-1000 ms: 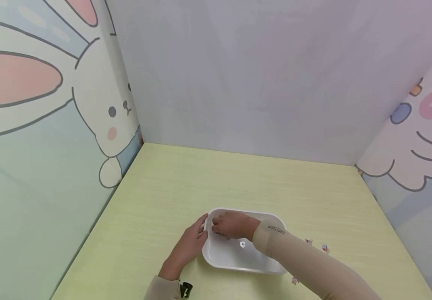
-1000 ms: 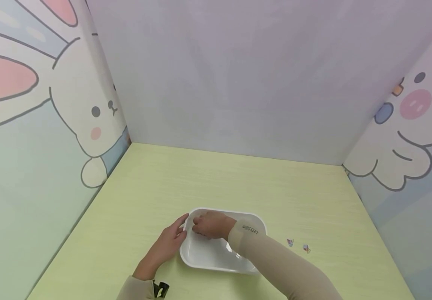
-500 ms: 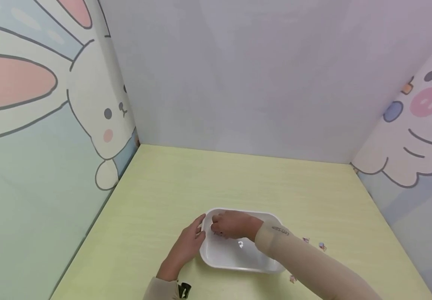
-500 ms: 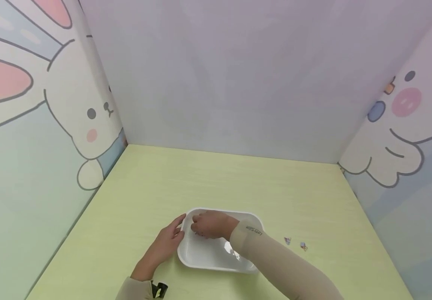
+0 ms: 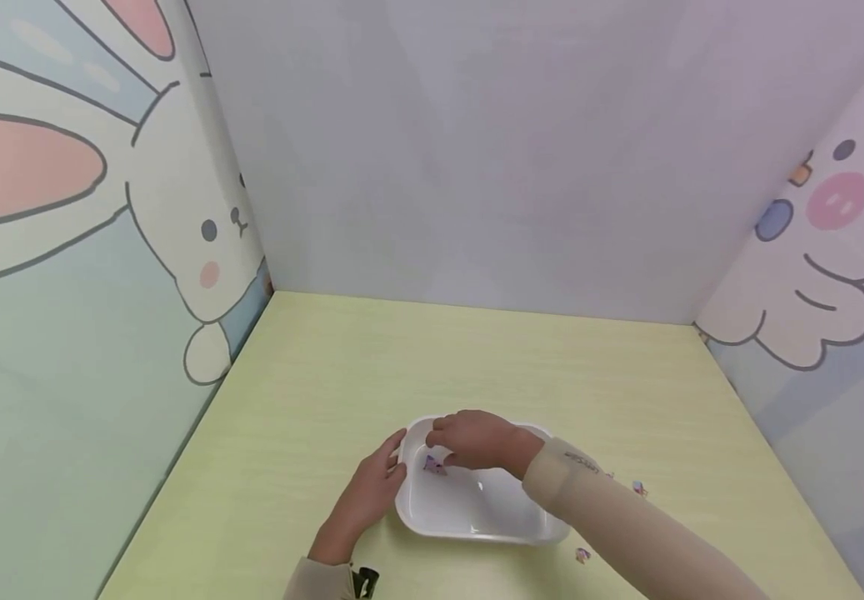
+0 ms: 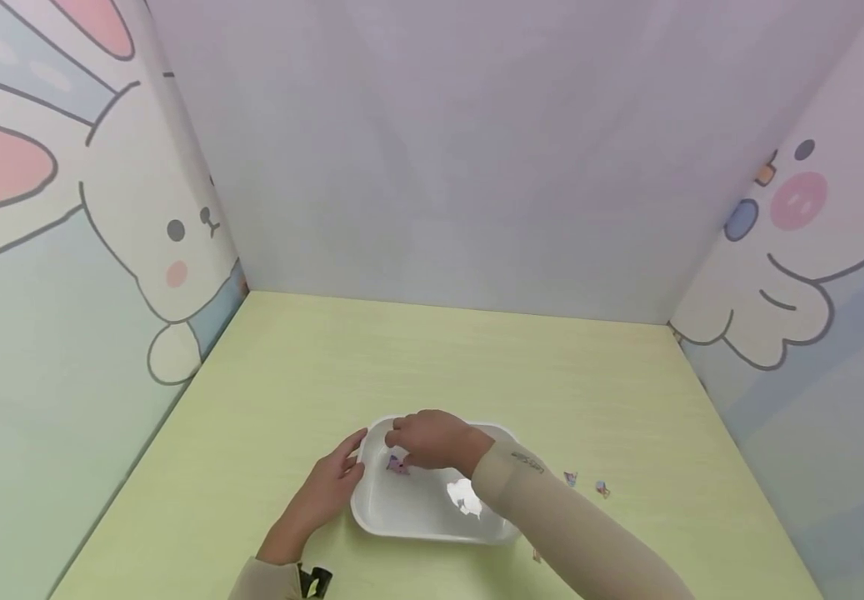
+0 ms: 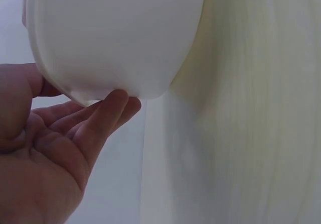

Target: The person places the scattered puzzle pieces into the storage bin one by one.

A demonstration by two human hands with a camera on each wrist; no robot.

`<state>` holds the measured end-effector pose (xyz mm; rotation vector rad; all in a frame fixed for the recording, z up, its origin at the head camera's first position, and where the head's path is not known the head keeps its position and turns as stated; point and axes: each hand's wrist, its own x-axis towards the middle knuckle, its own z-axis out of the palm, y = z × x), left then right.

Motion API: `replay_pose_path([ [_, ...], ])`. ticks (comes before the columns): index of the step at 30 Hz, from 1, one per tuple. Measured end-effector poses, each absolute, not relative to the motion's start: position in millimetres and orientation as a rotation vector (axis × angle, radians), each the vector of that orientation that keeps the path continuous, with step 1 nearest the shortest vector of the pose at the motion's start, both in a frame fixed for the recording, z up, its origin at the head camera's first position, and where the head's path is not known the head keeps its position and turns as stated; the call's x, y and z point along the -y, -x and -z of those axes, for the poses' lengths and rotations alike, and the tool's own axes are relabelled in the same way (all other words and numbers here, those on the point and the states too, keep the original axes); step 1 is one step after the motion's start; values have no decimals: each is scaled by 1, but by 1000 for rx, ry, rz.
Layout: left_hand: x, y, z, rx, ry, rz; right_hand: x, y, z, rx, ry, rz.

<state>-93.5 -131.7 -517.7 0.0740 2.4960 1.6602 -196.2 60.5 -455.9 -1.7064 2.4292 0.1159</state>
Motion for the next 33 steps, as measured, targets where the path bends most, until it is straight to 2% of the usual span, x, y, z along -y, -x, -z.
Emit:
replay_pose_path([
  [24, 132, 91, 517, -2487, -51, -1681, -122, 195, 428, -2644, 1565, 233],
  [33, 133, 91, 516, -2503, -50, -1666, -159, 198, 428, -2767, 1382, 288],
])
